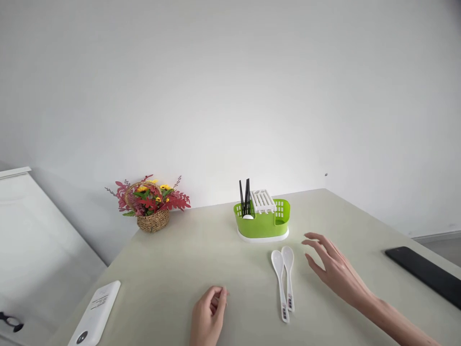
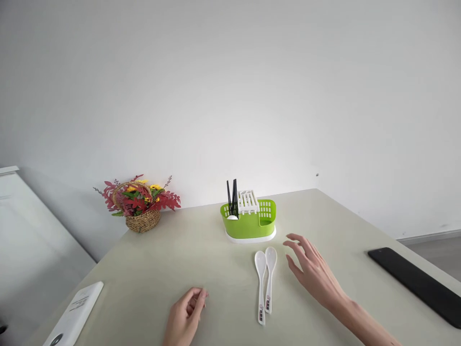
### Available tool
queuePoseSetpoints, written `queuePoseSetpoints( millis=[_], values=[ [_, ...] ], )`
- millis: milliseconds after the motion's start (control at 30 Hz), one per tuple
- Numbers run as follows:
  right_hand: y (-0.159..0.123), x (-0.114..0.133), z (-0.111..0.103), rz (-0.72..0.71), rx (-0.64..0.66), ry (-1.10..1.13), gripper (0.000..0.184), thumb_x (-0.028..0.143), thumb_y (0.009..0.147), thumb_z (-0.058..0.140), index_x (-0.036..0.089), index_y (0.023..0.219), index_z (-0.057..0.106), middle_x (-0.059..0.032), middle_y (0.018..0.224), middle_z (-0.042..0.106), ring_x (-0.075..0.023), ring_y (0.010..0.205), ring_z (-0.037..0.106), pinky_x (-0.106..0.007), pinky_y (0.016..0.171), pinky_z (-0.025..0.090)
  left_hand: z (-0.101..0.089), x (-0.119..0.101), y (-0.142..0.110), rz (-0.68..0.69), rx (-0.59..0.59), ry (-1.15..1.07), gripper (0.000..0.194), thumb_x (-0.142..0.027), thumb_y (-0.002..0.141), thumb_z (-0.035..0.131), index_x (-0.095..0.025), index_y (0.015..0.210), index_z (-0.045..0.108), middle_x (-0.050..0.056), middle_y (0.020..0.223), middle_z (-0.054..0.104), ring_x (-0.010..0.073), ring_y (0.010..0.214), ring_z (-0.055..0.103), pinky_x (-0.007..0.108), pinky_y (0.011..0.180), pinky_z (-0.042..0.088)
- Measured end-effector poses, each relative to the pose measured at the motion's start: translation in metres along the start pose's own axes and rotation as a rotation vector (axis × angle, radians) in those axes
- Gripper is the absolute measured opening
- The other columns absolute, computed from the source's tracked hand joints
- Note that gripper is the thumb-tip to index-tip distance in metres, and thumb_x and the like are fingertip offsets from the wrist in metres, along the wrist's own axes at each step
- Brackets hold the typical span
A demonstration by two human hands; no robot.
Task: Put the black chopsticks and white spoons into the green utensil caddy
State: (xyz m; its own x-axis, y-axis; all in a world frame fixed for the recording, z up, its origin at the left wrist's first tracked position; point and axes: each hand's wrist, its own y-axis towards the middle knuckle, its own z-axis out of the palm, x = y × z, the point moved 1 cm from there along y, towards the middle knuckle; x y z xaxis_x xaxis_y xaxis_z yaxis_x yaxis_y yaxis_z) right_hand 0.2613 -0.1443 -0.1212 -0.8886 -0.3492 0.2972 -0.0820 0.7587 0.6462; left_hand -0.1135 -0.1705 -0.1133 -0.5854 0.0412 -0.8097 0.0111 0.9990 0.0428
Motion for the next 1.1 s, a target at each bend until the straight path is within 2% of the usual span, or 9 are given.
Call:
queuePoseSetpoints(
  millis=[100,200,333,433,533,633,733,967,1100],
  values=[
    [-0.038,-0.03,0.006,0.165,0.051,0.036,0.028,0.041,0.102,0.041,0.032,0.125,0.055,-0.0101,0.143,0.053,-0.0272,0.116,0.066,-0.045,0.091,0.058,0.002,-0.007,0.003,0.028,-0.014,0.067,0.053,-0.069,0.093,0.045,-0.022,0.079,0.063,-0.002,0.063,0.051,0.0148,0.055,0.044,0.026,0.055,0.036],
    [-0.058,-0.046,0.014,0.302,0.067,0.074,0.032,0.046,0.101,0.042,0.032,0.127,0.053,-0.0092,0.149,0.05,-0.0288,0.125,0.062,-0.047,0.099,0.055,0.015,-0.027,0.009,0.101,0.025,0.118,0.05,-0.066,0.096,0.041,-0.022,0.084,0.063,0.0,0.067,0.058,0.0167,0.058,0.051,0.026,0.059,0.041],
    [-0.061,-0.049,0.022,0.363,0.037,0.096,0.035,0.048,0.099,0.043,0.029,0.127,0.054,-0.0102,0.148,0.052,-0.0305,0.135,0.056,-0.05,0.108,0.05,0.054,-0.071,0.026,0.342,0.095,0.27,0.034,-0.048,0.102,0.041,-0.024,0.097,0.063,0.004,0.091,0.068,0.0189,0.075,0.063,0.03,0.076,0.049],
    [-0.059,-0.047,0.022,0.354,0.027,0.099,0.033,0.047,0.1,0.044,0.029,0.126,0.054,-0.0109,0.147,0.054,-0.0304,0.136,0.055,-0.05,0.109,0.049,0.09,-0.105,0.045,0.455,0.13,0.44,0.019,-0.033,0.099,0.048,-0.024,0.111,0.061,0.006,0.109,0.068,0.0213,0.093,0.068,0.03,0.079,0.05],
    [-0.059,-0.047,0.02,0.353,0.02,0.096,0.032,0.045,0.1,0.043,0.028,0.124,0.055,-0.011,0.146,0.054,-0.0299,0.134,0.056,-0.049,0.107,0.051,0.119,-0.135,0.068,0.447,0.157,0.629,0.026,-0.03,0.095,0.059,-0.022,0.12,0.059,0.009,0.12,0.066,0.025,0.101,0.069,0.032,0.078,0.051],
    [-0.059,-0.047,0.019,0.359,0.011,0.092,0.03,0.042,0.1,0.043,0.028,0.122,0.055,-0.0112,0.145,0.055,-0.0292,0.134,0.057,-0.049,0.106,0.051,0.141,-0.158,0.086,0.36,0.164,0.803,0.043,-0.045,0.091,0.069,-0.015,0.121,0.06,0.015,0.116,0.068,0.031,0.099,0.071,0.037,0.08,0.052],
    [-0.059,-0.047,0.019,0.359,0.025,0.09,0.029,0.04,0.101,0.042,0.026,0.123,0.054,-0.0129,0.146,0.053,-0.0295,0.134,0.056,-0.049,0.107,0.05,0.157,-0.171,0.096,0.332,0.176,0.91,0.048,-0.049,0.085,0.076,-0.013,0.115,0.065,0.019,0.112,0.069,0.035,0.103,0.07,0.04,0.084,0.051],
    [-0.058,-0.048,0.016,0.351,0.022,0.09,0.027,0.036,0.099,0.043,0.027,0.122,0.055,-0.0118,0.146,0.054,-0.0289,0.13,0.059,-0.048,0.104,0.053,0.18,-0.176,0.101,0.386,0.223,0.904,0.023,-0.026,0.086,0.071,-0.014,0.106,0.07,0.017,0.101,0.073,0.033,0.101,0.07,0.041,0.086,0.05],
    [-0.059,-0.049,0.016,0.347,0.033,0.084,0.027,0.037,0.098,0.044,0.028,0.121,0.056,-0.0116,0.145,0.055,-0.029,0.129,0.061,-0.047,0.102,0.054,0.183,-0.186,0.098,0.433,0.235,0.824,0.026,-0.034,0.092,0.064,-0.014,0.107,0.069,0.017,0.101,0.074,0.0315,0.101,0.07,0.04,0.086,0.051]
  ],
)
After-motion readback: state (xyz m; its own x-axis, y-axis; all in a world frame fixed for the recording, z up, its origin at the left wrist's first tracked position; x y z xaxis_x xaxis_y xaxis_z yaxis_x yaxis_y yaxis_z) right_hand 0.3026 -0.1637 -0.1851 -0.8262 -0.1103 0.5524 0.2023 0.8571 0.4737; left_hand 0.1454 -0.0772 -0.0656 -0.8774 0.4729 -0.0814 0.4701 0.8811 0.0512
